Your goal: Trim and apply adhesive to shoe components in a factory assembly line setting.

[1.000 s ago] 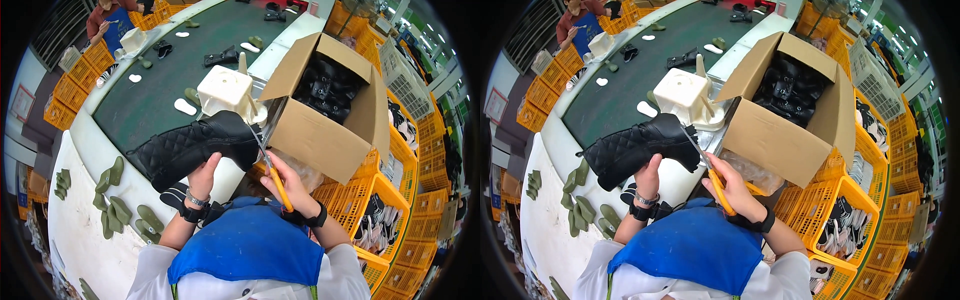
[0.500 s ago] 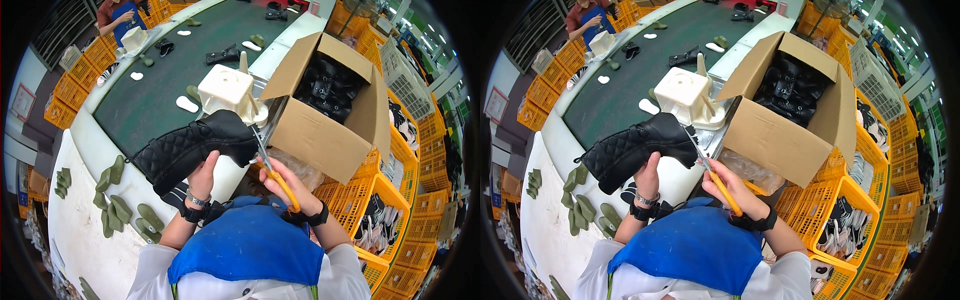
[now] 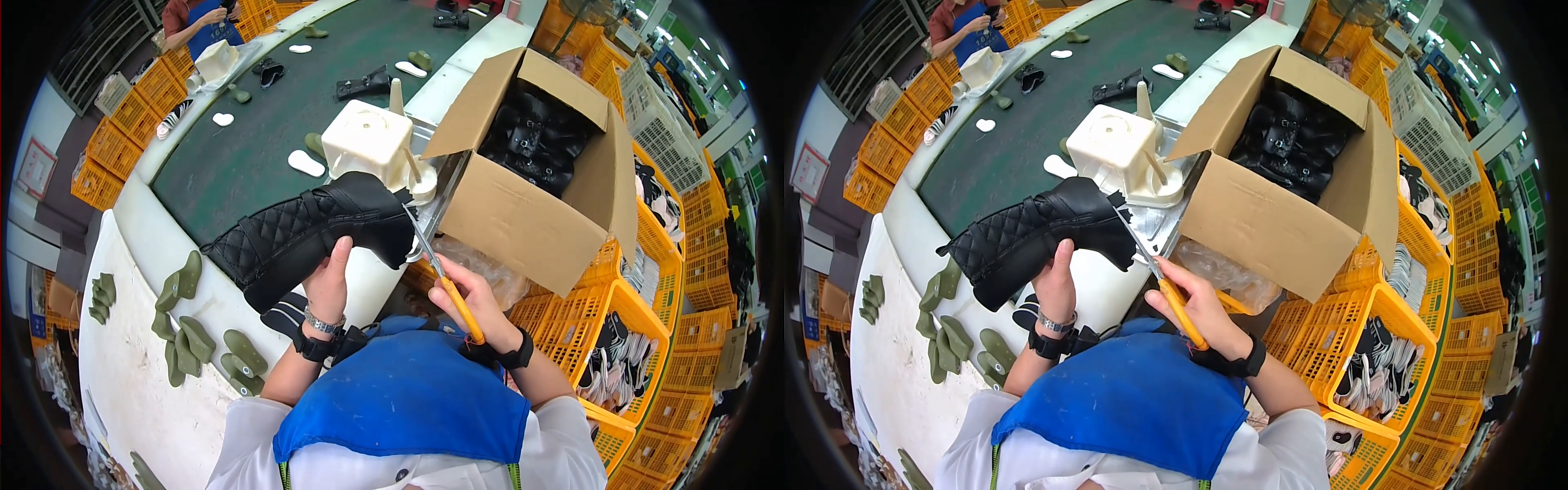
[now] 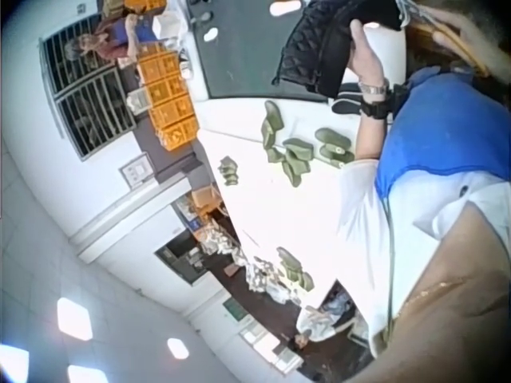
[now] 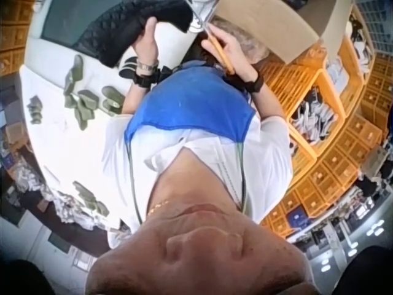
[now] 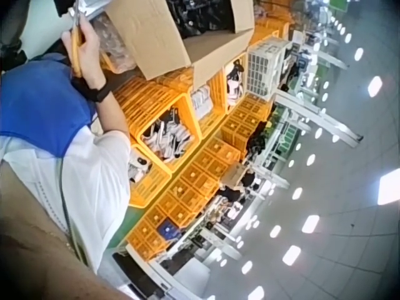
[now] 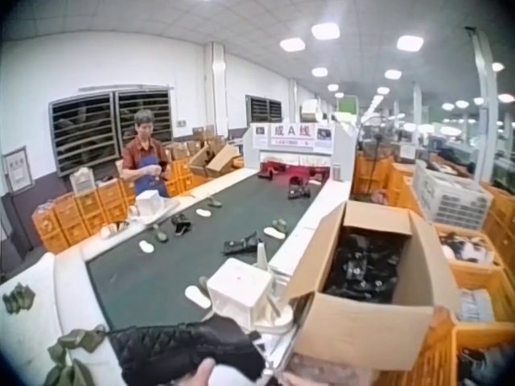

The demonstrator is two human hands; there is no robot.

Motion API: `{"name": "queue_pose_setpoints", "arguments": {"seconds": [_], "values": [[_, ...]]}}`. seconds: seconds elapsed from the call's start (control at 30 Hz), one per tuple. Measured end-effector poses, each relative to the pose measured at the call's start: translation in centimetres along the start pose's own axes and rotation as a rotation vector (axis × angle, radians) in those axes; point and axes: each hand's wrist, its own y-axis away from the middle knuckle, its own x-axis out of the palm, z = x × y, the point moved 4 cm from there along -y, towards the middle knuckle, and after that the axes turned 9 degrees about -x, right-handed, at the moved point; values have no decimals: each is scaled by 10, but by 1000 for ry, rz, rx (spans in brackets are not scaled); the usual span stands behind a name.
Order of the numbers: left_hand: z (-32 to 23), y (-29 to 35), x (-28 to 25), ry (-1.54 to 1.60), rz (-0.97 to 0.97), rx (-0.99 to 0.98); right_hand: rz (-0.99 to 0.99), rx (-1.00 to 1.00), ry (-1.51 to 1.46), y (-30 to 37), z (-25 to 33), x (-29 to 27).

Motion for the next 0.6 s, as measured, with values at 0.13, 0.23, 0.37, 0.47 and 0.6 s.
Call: {"name": "queue_pose_setpoints", "arguments": {"seconds": [0.13,0.23,0.37,0.47,0.6], "values": [[3,0,-3,-34,0,-3,-6,-7,25,0,-3,-1],[2,0,-2,-36,0,-20,-64,-130,73,-1,-5,-1],[2,-2,-3,-77,8,-5,-40,-57,42,-1,-5,-1],[1,-2,-1,-34,10,-18,-23,-62,72,0,-8,-3],[5,-1,-5,-31,5,5,73,-59,-15,-6,3,2]]}}
